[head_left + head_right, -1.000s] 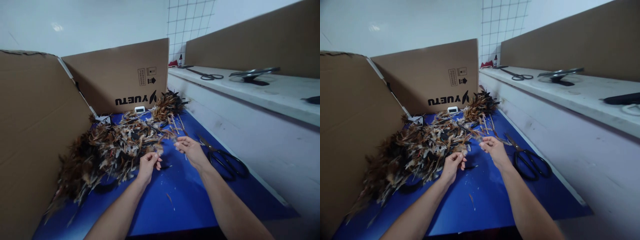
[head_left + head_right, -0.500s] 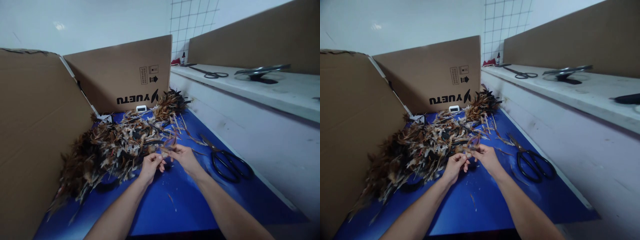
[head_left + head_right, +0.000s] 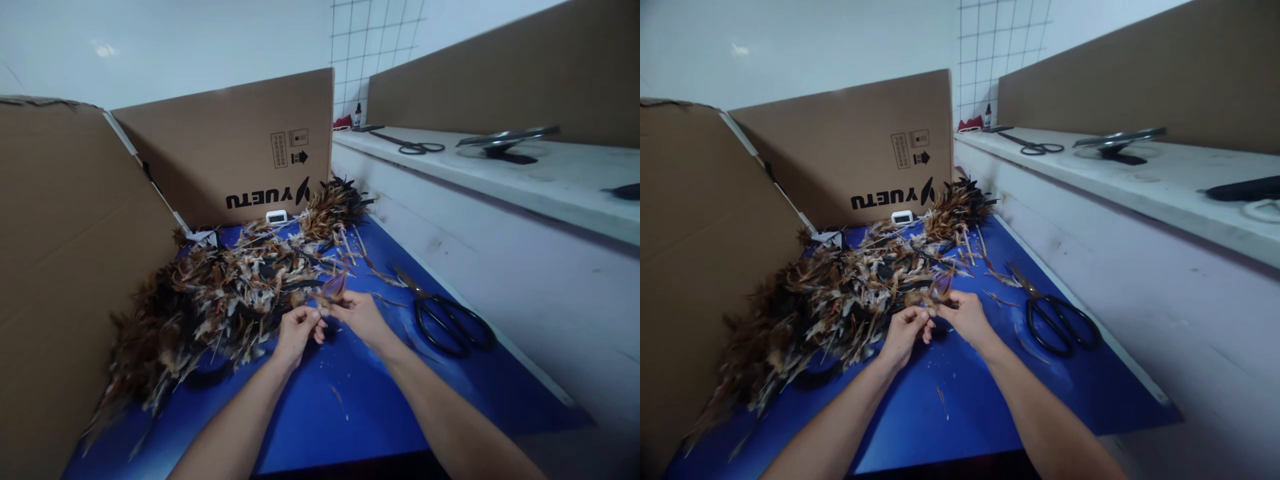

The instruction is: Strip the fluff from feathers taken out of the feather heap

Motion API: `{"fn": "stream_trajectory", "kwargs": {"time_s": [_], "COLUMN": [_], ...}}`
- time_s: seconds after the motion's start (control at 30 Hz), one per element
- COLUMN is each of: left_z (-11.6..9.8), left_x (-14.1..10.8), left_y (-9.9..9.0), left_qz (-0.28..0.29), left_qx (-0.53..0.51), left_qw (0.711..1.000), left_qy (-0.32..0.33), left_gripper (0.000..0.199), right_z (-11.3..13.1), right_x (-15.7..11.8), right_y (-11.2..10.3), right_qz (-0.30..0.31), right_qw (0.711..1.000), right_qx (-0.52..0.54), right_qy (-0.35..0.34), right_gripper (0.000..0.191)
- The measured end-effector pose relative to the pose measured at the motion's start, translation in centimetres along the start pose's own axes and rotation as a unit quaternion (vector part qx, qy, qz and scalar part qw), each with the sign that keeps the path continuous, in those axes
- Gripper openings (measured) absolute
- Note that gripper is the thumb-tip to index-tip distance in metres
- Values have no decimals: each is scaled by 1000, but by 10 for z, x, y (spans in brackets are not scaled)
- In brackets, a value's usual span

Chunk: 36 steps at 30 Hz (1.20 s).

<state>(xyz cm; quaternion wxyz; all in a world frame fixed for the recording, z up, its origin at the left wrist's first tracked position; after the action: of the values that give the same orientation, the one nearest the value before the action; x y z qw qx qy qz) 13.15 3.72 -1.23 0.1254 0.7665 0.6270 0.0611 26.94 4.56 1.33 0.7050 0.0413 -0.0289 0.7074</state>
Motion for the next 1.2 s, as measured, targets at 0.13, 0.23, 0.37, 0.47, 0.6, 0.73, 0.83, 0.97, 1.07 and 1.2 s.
{"fn": "stream_trajectory", "kwargs": {"time_s": [0.13, 0.23, 0.37, 0.47, 0.6, 0.73, 0.83, 0.97, 1.07, 1.2], "left_z": [2, 2, 2, 1, 0, -1, 0, 1, 0, -2], "left_x": [2, 2, 1, 2, 3, 3, 4, 4, 4, 3], "left_y": [-1, -2, -1, -1, -1, 0, 0, 0, 0, 1], "left_qz": [0, 3, 13, 15, 4, 5, 14, 14, 11, 11], "left_qx": [8, 13, 11, 3, -12, -24, -29, -42, -49, -49], "left_qw": [1000, 1000, 1000, 1000, 1000, 1000, 999, 999, 999, 999], "left_qy": [8, 10, 13, 10, 0, -2, 4, 7, 7, 5], "left_gripper": [33, 32, 30, 29, 30, 32, 32, 32, 32, 34], "right_z": [-1, 0, 0, 2, 13, 29, 31, 18, 10, 5], "right_x": [-1, -2, -2, 0, 2, 3, 3, 6, 6, 9], "right_y": [1, 2, 4, 3, -15, -60, -91, -111, -118, -122], "right_qz": [1, 4, 0, 15, 9, -104, -105, -3, 11, 7], "right_qw": [1000, 1000, 1000, 1000, 991, 939, 867, 790, 771, 774], "right_qx": [2, 17, 25, -11, -119, -302, -471, -611, -637, -633], "right_qy": [3, 9, 17, 0, -57, -126, -125, -55, -24, -11], "right_gripper": [20, 16, 14, 18, 19, 16, 12, 10, 11, 17]}}
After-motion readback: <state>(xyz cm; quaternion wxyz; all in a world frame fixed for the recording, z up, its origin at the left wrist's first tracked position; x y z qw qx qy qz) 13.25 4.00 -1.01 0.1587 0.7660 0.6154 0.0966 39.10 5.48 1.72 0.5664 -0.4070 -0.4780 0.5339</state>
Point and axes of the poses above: each hand's wrist, its own x-axis towards the middle knuckle, its own y-axis out of the palm, z = x × y, the point moved 4 cm from there along x, towards the middle knuckle, and after that the axes turned 1 degree about -z, right-handed, at the moved point
